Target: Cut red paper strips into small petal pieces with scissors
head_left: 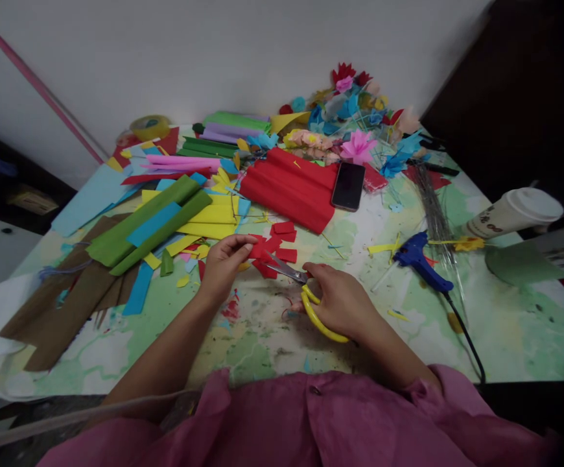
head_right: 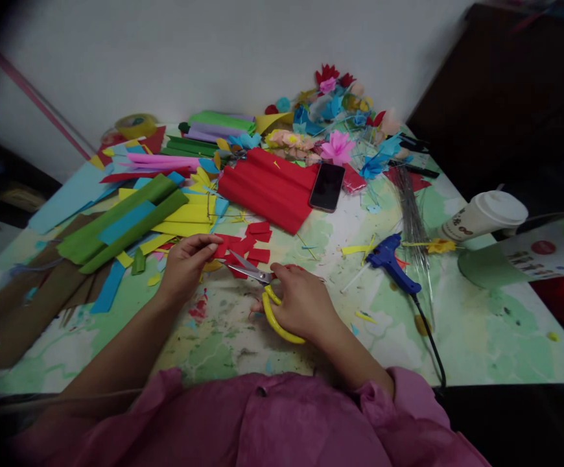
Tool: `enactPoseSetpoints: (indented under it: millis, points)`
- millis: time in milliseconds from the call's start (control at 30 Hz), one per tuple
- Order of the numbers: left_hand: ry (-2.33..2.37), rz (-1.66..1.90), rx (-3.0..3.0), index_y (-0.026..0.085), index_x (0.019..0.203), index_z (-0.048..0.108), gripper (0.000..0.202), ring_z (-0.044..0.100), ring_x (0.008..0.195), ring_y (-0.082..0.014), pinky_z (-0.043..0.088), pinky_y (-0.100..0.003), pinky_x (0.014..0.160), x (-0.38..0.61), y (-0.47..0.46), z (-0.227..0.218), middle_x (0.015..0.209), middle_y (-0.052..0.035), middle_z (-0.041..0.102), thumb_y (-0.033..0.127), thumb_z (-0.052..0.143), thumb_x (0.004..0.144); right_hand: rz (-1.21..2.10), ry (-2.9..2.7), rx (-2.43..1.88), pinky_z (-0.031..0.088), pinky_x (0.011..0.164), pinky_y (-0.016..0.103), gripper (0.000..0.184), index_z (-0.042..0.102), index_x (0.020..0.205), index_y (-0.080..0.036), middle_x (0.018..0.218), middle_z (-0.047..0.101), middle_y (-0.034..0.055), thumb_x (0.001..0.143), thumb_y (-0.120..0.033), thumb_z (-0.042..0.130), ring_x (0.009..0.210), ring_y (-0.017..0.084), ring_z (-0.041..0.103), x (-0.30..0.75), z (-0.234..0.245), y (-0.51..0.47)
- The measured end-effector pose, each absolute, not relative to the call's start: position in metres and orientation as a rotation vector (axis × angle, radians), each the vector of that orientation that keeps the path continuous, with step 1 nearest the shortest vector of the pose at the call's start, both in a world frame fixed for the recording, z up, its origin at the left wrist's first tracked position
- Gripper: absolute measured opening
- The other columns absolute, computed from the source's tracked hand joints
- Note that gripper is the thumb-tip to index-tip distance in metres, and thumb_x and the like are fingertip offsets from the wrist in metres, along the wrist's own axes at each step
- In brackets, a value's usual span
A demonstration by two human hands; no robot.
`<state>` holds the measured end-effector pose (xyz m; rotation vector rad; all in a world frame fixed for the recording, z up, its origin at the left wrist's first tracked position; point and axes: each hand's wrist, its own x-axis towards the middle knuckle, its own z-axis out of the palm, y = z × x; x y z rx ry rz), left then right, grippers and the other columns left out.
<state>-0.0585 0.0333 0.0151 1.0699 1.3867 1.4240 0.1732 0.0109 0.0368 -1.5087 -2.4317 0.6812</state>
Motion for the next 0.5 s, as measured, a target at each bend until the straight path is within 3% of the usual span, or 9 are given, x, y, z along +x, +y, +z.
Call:
enactPoseSetpoints:
  millis: [233,367,500]
  points:
    - [1.322,1.311,1.070,0.018,0.083,0.075,0.019,0.059,0.072,-0.0131,0.044,-0.022,0.067,-0.054,0.032,0.012,0.082,-0.0031,0.070,0.027,0.076,0.066,0.734,-2.462,-1.429,0.040,0.074,0.031,0.053,0.057,0.118,-0.020,0.101,0.066,0.0092,0.076,-0.054,0.061,0.092,0.025,0.061,0.170,0.037,0.008]
    - [1.194,1.178,0.939,0.016,0.080,0.076,0.020,0.060,0.071,-0.0133,0.045,-0.022,0.067,-0.055,0.031,0.022,0.079,-0.0042,0.071,0.028,0.079,0.064,0.941,-2.407,-1.371,0.038,0.067,0.028,0.052,0.058,0.115,-0.022,0.099,0.066,0.0060,0.073,-0.053,0.065,0.085,0.022,0.060,0.171,0.043,0.008]
    - [1.038,1.152,0.865,0.013,0.075,0.076,0.033,0.060,0.071,-0.0153,0.047,-0.023,0.064,-0.057,0.027,0.031,0.082,-0.0087,0.070,0.045,0.075,0.067,1.267,-2.299,-1.252,0.035,0.060,0.025,0.054,0.057,0.113,-0.021,0.088,0.063,0.0025,0.073,-0.056,0.066,0.072,0.016,0.053,0.175,0.046,0.010]
